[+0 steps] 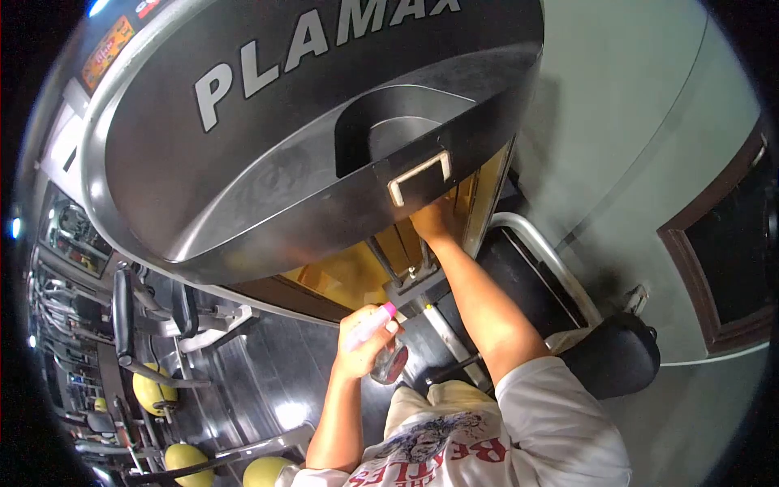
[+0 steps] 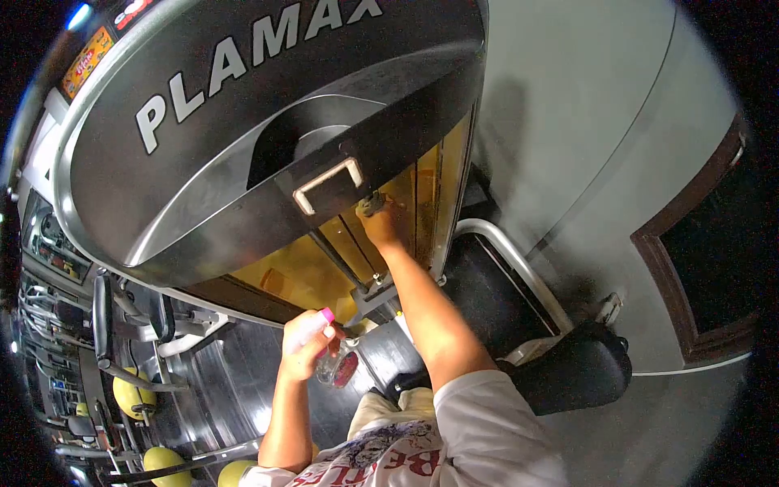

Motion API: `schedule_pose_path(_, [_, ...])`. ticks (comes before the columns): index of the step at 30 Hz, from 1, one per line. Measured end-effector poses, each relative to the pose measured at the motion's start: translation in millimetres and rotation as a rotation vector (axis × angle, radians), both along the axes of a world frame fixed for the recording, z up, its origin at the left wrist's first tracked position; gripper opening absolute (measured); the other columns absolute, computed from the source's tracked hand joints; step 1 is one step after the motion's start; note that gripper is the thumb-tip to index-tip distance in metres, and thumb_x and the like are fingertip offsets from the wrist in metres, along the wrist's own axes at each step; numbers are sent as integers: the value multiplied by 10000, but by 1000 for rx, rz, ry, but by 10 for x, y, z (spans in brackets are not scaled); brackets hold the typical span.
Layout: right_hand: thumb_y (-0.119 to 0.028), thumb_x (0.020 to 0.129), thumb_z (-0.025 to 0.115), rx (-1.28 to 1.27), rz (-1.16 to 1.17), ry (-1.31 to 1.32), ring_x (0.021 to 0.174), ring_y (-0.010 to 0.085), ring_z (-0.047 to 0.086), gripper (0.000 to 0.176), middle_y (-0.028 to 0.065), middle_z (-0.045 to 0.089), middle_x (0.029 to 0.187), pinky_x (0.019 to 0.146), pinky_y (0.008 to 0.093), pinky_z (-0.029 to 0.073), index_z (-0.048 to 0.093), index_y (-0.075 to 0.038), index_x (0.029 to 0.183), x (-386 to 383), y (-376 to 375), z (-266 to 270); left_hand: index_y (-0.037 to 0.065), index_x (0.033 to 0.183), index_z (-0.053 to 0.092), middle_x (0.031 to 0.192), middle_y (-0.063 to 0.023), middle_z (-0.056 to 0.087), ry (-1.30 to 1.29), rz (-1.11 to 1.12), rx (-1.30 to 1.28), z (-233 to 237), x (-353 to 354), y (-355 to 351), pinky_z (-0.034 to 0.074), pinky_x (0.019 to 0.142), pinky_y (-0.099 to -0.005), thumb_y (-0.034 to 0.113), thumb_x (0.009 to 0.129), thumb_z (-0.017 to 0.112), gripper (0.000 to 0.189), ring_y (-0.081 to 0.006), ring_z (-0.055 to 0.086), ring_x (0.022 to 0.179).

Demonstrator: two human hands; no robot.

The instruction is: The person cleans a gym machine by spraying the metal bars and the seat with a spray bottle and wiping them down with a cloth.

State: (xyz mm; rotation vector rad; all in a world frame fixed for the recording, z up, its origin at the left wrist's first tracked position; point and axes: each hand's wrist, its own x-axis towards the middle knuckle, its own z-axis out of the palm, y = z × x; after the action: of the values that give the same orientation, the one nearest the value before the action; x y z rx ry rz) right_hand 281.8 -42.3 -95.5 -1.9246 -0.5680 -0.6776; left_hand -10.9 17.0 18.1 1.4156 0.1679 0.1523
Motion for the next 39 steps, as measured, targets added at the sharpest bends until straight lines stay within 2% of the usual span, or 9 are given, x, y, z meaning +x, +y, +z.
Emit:
schedule_pose_path(7, [-307, 835, 630, -72, -61, -14, 757, 377, 663, 256, 165, 674, 782, 663, 508, 509, 657, -57, 783, 51, 46, -144, 1, 911, 628, 780, -91, 677, 43, -23, -26, -139, 69, -11, 482, 548, -255, 109, 843, 701, 147, -120, 593, 577])
schedule_pose_path(12, [-366, 846, 599, -50, -133, 78, 747, 392, 659, 323, 177, 674, 767, 663, 496, 515, 655, -61, 754, 98, 102, -384, -2, 928, 629, 784, -96, 677, 37, -39, -40, -185, 86, -17, 482, 552, -254, 94, 844, 697, 145, -121, 592, 577])
schedule_pose_path(16, [-399, 829, 616, -60, -35, 190, 777, 409, 651, 333, 181, 676, 796, 686, 501, 508, 656, -71, 783, 75, 68, -368, -4, 929, 628, 785, -96, 676, 65, -40, -50, -206, 100, -12, 482, 553, -255, 90, 847, 691, 140, -124, 593, 579])
schedule_pose_path(19, [-361, 818, 642, 19, -31, 130, 790, 406, 638, 292, 166, 662, 793, 715, 504, 489, 640, -69, 815, 96, 138, -466, -11, 870, 599, 755, -113, 664, 71, -24, 10, -228, 114, -35, 470, 523, -276, 188, 847, 678, 216, -149, 586, 552])
schedule_pose_path(22, [-263, 827, 653, 49, -38, 129, 784, 393, 620, 202, 153, 638, 791, 736, 503, 464, 612, -65, 844, 30, 144, -465, -6, 864, 598, 750, -108, 663, 71, -41, 19, -224, 141, -37, 468, 522, -272, 186, 844, 678, 209, -147, 588, 551])
schedule_pose_path(25, [-151, 842, 629, 213, 58, -9, 749, 376, 594, 106, 143, 601, 770, 709, 483, 447, 578, -59, 831, -71, 112, -198, -4, 922, 623, 797, -87, 678, 115, -73, -7, -291, 170, -34, 480, 553, -259, 94, 853, 686, 136, -117, 587, 583])
schedule_pose_path(27, [-122, 849, 617, 224, 10, -114, 742, 358, 585, 78, 146, 590, 777, 684, 452, 444, 571, -60, 838, 22, 204, -358, 0, 915, 622, 799, -84, 679, 110, -85, -14, -333, 193, -54, 480, 553, -258, 97, 856, 686, 131, -114, 587, 587])
schedule_pose_path(33, [-102, 851, 599, -112, -84, -154, 702, 307, 559, 83, 139, 548, 739, 630, 378, 419, 544, -61, 804, 13, 107, -410, 11, 897, 618, 800, -78, 680, 107, -104, -22, -378, 196, -46, 480, 558, -258, 93, 869, 687, 111, -111, 589, 594])
schedule_pose_path(39, [-143, 842, 605, 150, -36, -124, 583, 317, 527, 178, 136, 511, 626, 534, 399, 390, 532, -51, 708, 133, 212, -753, 9, 881, 611, 784, -83, 677, 117, -94, 19, -434, 231, -48, 471, 547, -258, 126, 856, 694, 146, -121, 590, 580])
